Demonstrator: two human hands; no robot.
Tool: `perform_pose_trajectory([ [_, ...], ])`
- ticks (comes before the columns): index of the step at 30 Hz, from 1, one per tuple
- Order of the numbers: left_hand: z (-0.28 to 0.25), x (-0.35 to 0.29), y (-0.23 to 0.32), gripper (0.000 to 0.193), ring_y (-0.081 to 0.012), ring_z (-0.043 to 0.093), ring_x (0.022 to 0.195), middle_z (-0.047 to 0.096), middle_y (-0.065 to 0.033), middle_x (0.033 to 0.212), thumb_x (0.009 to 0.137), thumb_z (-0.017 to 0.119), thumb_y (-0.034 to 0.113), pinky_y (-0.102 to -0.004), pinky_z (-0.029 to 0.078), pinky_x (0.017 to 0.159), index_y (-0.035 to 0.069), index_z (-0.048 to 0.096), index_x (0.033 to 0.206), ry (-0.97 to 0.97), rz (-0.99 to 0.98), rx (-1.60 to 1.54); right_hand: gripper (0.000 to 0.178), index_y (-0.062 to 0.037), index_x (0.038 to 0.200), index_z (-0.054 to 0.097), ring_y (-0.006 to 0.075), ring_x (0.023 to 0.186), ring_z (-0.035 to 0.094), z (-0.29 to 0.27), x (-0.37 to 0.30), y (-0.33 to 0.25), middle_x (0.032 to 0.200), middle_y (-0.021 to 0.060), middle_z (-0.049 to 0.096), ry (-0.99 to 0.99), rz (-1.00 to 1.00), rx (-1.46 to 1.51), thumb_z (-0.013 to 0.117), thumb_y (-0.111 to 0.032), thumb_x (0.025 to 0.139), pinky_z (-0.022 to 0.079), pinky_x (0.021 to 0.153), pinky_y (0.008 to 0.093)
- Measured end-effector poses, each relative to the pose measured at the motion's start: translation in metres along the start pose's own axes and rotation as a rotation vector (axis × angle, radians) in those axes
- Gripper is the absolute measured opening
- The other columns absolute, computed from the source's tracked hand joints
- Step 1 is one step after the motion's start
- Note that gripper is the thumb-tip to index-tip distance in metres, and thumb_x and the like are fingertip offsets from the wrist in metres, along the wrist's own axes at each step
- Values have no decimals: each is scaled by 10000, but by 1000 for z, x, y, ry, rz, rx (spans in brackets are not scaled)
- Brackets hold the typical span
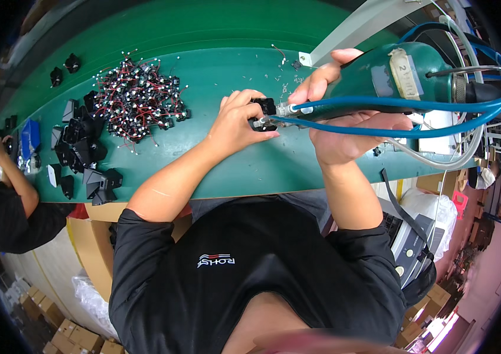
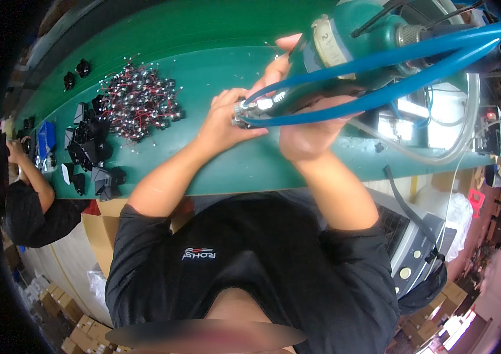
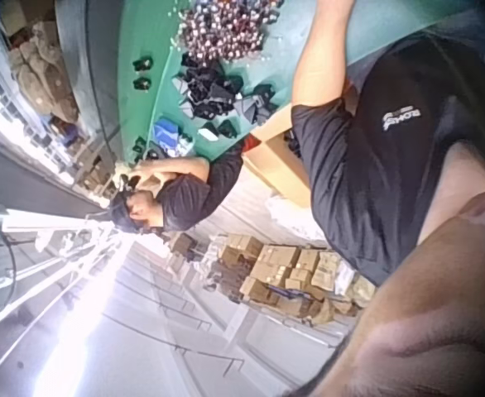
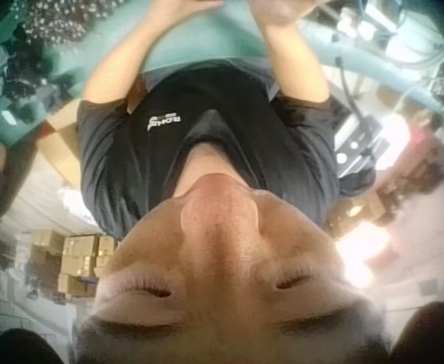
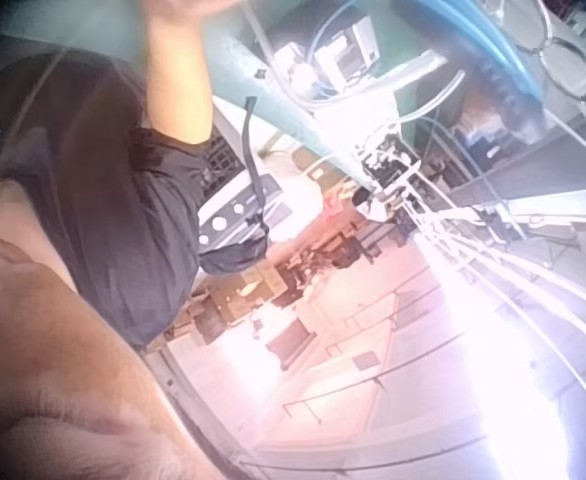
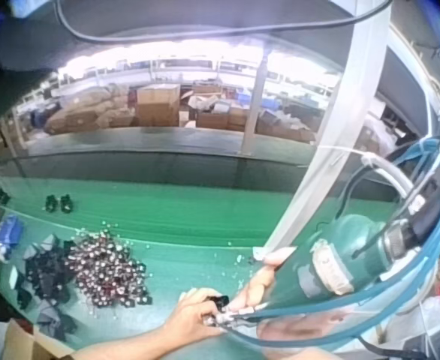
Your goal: The person picks up a black plastic housing and a wire assembly, fits the component into the housing, and secures it using a pneumatic screwdriver. This process is repeated for several units, with the person occasionally clearing small debris from the green work surface by hand.
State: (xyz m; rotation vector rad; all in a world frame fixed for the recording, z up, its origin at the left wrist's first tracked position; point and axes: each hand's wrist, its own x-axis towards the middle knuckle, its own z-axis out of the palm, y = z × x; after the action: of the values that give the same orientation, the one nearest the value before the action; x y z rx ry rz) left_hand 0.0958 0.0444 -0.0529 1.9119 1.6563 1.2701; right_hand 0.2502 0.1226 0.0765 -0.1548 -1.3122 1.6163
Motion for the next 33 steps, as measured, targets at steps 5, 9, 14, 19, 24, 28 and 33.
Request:
perform_pose_trajectory([
  [5,-1,2,1,394,-275,589,1019,661,-43,1179,608,971,291,-413,413,882,96,660,751,-2,-8,-13,1214,51,1352,466,280,757,704,-2,-2,5,881,155,644,0,-4,45,423,-993,734,608,671,361],
  [9,1,-1,-3,385,-270,596,1012,671,-37,1164,609,969,294,-410,412,878,103,670,757,9,7,-11,1176,36,1309,484,281,760,703,5,-7,-3,869,153,644,26,100,-153,437,-988,733,607,694,369],
  [14,2,4,2,375,-265,600,1017,675,-33,1164,620,966,304,-406,412,877,111,675,755,-4,28,30,1174,33,1352,472,285,762,701,1,-6,20,873,153,645,209,5,30,416,-979,759,607,700,374],
  [19,0,-2,5,580,-263,600,1025,673,-25,1144,606,975,304,-403,393,912,132,686,1079,-22,-34,12,1229,67,1432,425,295,772,713,5,33,-38,897,161,646,-162,-108,279,393,-975,780,623,686,379],
  [24,2,-2,5,755,-268,595,1034,655,-27,1090,576,986,290,-410,378,913,131,647,1232,19,-29,-13,1247,74,1374,476,270,712,708,16,29,-42,859,150,643,-76,70,126,387,-999,744,618,658,351],
  [28,4,-2,2,765,-267,587,1041,645,-30,1075,570,986,282,-409,370,904,137,647,1240,-26,-20,20,1221,51,1310,494,250,697,698,22,11,-5,827,136,635,124,51,-225,395,-1011,715,610,648,344],
  [33,5,-1,6,767,-267,584,1041,645,-28,1076,567,986,284,-405,363,887,142,644,1239,-30,-49,26,1199,43,1300,473,245,694,698,16,4,2,815,128,629,27,82,-152,393,-1003,721,609,645,334],
])
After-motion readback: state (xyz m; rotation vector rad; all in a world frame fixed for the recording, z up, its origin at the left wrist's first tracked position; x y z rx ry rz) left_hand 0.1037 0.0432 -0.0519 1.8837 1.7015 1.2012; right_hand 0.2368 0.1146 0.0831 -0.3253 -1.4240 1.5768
